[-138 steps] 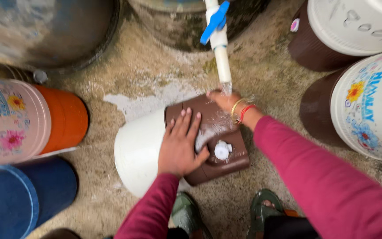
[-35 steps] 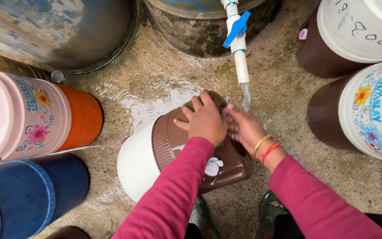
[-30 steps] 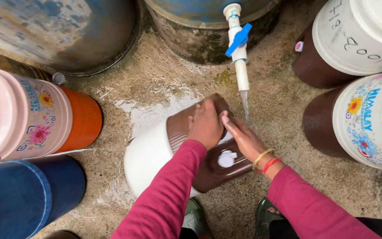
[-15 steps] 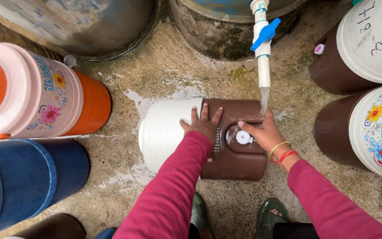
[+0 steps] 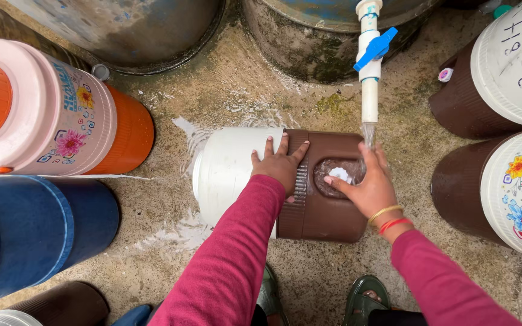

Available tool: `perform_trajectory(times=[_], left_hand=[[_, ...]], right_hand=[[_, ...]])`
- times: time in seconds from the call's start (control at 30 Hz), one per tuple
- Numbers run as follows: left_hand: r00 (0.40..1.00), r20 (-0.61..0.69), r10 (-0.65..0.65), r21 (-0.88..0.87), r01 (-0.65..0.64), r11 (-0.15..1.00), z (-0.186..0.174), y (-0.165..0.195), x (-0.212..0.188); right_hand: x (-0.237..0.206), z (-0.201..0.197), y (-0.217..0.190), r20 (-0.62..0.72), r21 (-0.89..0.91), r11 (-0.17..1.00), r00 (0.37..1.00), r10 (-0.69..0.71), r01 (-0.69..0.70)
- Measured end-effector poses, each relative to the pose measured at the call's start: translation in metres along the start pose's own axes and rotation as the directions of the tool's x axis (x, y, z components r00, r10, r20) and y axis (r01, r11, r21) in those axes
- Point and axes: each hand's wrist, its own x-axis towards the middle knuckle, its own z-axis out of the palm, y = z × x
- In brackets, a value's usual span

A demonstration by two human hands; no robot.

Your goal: The person rinses a plastic water dispenser jug under a running tap, rotating it to wet the outer surface, then fills it with water, caps and shakes it, and empties it. They also rinse the brown lid and the spout area before refilling the jug.

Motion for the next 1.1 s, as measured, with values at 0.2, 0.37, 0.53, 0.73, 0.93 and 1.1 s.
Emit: perform_trajectory(times=[0.2,0.37,0.53,0.73,0.93,1.1], left_hand=[[1.0,-0.026,0.004,-0.067,-0.005,0.998,0.005,0.006,0.006],[0.988,-0.143,0.054,-0.048,-0.061,0.997,0.017,0.024,0.011],[0.991,-0.112,0.069,-0.087,-0.079,0.993,0.018,0.023,0.013],[0.991,-0.123,0.05,-0.083,-0.06,0.995,0.019,0.026,0.015],[0.992,-0.117,0.045,-0.085,-0.055,0.995,0.025,0.028,0.018],[0.993,-0.111,0.042,-0.071,-0.05,0.996,0.025,0.026,0.018]], right_hand=[[0.005,-0.014,-0.012,0.304,-0.206,0.963,0.947,-0.104,0.172],[0.031,-0.012,0.008,0.647,-0.525,0.774,0.757,0.093,0.354],[0.041,-0.01,0.024,0.758,-0.488,0.71,0.65,0.056,0.508],[0.031,-0.013,0.037,0.729,-0.384,0.751,0.676,-0.111,0.537],[0.025,-0.013,0.039,0.707,-0.333,0.766,0.683,-0.182,0.549],[0.026,-0.019,0.027,0.724,-0.309,0.8,0.673,-0.154,0.515]])
